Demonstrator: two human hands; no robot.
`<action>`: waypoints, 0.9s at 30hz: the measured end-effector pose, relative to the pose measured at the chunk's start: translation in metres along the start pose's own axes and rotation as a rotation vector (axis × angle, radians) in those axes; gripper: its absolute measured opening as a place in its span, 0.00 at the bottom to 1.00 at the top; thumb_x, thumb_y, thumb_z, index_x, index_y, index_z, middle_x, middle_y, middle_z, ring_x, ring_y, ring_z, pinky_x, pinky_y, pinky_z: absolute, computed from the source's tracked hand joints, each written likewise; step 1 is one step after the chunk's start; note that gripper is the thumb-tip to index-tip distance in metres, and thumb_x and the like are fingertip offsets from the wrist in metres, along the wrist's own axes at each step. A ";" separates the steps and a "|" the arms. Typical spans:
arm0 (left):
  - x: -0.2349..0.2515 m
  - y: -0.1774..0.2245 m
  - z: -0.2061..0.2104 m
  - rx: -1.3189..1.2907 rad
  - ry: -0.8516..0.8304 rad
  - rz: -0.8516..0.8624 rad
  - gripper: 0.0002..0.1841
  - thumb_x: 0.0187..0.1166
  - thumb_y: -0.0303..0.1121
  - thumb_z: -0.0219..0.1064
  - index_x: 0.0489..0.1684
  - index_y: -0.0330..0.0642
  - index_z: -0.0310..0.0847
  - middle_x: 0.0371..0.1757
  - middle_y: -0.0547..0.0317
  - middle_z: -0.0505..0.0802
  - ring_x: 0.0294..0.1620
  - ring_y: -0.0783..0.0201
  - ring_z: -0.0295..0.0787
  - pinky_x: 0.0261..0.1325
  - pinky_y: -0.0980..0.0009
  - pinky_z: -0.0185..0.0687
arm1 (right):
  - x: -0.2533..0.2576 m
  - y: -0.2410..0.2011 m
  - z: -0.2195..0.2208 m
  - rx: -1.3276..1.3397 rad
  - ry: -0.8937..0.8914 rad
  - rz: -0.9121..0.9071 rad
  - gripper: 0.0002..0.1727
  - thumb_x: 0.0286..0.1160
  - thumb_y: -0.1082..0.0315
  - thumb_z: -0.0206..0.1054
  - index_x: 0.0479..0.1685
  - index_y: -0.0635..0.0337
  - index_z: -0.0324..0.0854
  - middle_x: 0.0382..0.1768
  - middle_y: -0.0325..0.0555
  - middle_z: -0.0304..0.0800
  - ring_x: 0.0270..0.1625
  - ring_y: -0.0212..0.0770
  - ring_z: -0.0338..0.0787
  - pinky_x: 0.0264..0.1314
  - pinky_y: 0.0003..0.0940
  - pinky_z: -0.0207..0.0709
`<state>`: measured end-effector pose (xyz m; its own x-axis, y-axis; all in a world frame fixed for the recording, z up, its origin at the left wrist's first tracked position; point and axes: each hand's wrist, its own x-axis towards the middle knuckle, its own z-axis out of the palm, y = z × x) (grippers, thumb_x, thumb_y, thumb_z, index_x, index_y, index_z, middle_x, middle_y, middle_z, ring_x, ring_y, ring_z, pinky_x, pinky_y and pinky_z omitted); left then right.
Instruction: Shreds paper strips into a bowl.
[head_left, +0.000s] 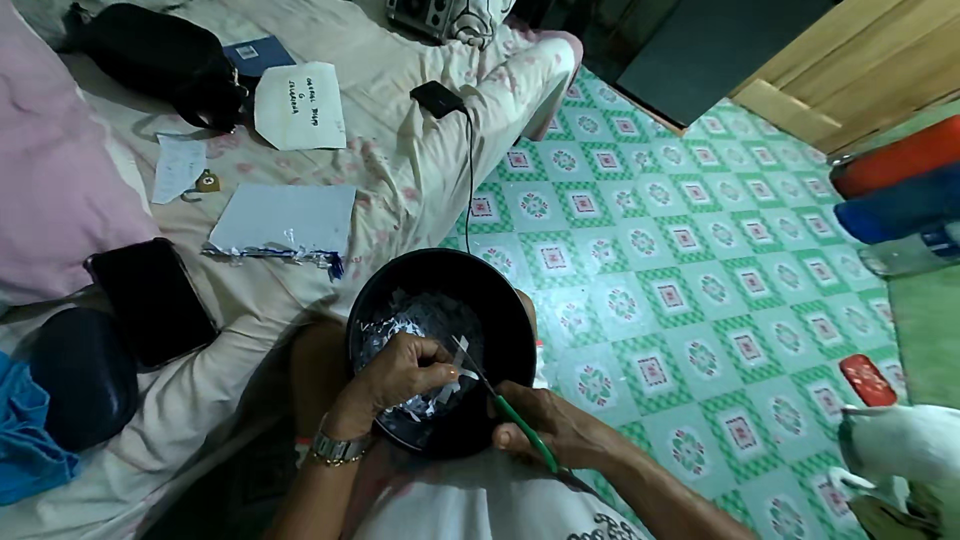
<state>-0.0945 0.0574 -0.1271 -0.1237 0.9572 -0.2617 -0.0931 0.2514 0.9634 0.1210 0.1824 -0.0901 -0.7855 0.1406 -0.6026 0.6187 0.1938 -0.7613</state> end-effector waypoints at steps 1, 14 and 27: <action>0.000 -0.001 0.000 0.006 -0.003 0.003 0.08 0.73 0.23 0.67 0.24 0.45 0.84 0.18 0.84 0.80 0.19 0.90 0.72 0.26 0.90 0.68 | 0.003 0.002 0.004 0.023 0.043 -0.020 0.36 0.71 0.35 0.66 0.49 0.65 0.79 0.25 0.35 0.81 0.25 0.26 0.82 0.33 0.24 0.79; 0.001 0.005 0.011 -0.119 0.344 -0.028 0.09 0.76 0.20 0.66 0.26 0.41 0.82 0.20 0.76 0.83 0.20 0.84 0.77 0.30 0.86 0.76 | -0.017 0.004 -0.002 0.091 0.018 -0.030 0.42 0.66 0.27 0.64 0.55 0.62 0.76 0.27 0.28 0.83 0.28 0.21 0.82 0.35 0.19 0.78; 0.002 0.006 0.019 -0.098 0.187 -0.058 0.06 0.76 0.22 0.68 0.29 0.40 0.85 0.21 0.78 0.84 0.20 0.86 0.78 0.30 0.87 0.76 | 0.000 0.007 0.014 0.102 0.153 -0.109 0.27 0.72 0.40 0.70 0.39 0.59 0.79 0.17 0.26 0.75 0.18 0.18 0.76 0.23 0.15 0.72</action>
<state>-0.0770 0.0630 -0.1207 -0.2954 0.8959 -0.3318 -0.1999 0.2816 0.9385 0.1253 0.1696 -0.0987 -0.8354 0.2710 -0.4781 0.5218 0.1176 -0.8449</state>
